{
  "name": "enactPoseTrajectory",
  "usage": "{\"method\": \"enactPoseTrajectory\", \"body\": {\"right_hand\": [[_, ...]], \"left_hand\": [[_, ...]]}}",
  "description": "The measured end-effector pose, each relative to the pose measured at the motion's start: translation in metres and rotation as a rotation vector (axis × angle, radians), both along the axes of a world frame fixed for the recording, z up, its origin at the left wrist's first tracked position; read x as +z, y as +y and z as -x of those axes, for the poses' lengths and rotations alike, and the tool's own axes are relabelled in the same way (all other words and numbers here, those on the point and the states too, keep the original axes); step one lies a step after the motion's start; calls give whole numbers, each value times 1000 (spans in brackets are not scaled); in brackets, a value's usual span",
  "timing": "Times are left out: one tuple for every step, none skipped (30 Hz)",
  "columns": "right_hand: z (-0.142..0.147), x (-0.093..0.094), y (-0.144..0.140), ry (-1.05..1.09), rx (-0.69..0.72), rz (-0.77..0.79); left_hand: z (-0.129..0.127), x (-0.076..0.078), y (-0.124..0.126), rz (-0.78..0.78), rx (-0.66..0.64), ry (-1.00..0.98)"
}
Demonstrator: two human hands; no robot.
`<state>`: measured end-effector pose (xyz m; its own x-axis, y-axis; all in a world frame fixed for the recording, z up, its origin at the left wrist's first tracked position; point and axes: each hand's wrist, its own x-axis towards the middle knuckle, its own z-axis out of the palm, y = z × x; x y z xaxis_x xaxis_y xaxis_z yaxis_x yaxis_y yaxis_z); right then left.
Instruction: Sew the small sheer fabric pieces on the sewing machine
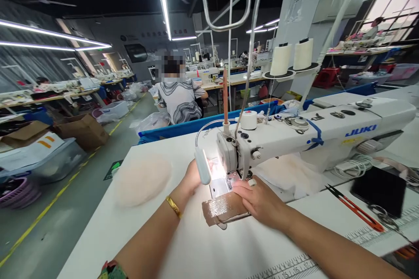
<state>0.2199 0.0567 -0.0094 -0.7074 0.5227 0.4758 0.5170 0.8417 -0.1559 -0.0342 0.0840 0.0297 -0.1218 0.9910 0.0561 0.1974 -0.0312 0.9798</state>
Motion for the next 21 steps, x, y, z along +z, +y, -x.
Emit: {"method": "enactPoseTrajectory", "body": {"right_hand": [[0, -2, 0, 6, 7, 10], [-1, -5, -1, 13, 15, 17], [-1, -8, -1, 23, 21, 20], [-2, -11, -1, 35, 22, 19], [-3, -15, -1, 47, 20, 17], [-4, -18, 0, 56, 19, 18], [-4, -21, 0, 61, 19, 21], [-5, -24, 0, 62, 19, 27], [-5, -26, 1, 60, 18, 33], [-6, -27, 1, 56, 18, 37], [-6, -27, 1, 51, 18, 38], [-5, -26, 1, 48, 15, 36], [-5, -24, 0, 47, 10, 30], [-4, -21, 0, 44, 1, 24], [-3, -18, -1, 38, -10, 20], [-2, -14, -1, 29, -25, 20], [-1, -11, -2, 20, -43, 25], [1, -8, -2, 13, -60, 34], [2, -5, -3, 10, -75, 44], [2, -3, -3, 11, -87, 53], [3, -3, -3, 17, -96, 60]], "left_hand": [[5, 3, -3, 23, 20, -11], [9, 7, -5, 44, 44, -17], [14, 10, -6, 63, 69, -19], [18, 14, -7, 77, 95, -17], [24, 18, -8, 88, 121, -10], [30, 23, -9, 97, 144, 0], [37, 28, -10, 103, 163, 16], [44, 34, -12, 110, 177, 36], [52, 40, -16, 117, 188, 59], [59, 47, -19, 125, 195, 85], [66, 53, -24, 134, 199, 109], [72, 58, -29, 143, 202, 131], [78, 63, -33, 148, 203, 148], [83, 66, -38, 151, 202, 159], [87, 68, -41, 149, 202, 166], [90, 69, -44, 144, 201, 168], [93, 69, -47, 137, 201, 167], [95, 68, -48, 129, 202, 165], [97, 66, -49, 120, 206, 163], [98, 65, -50, 111, 212, 161], [100, 64, -50, 100, 223, 161]]}}
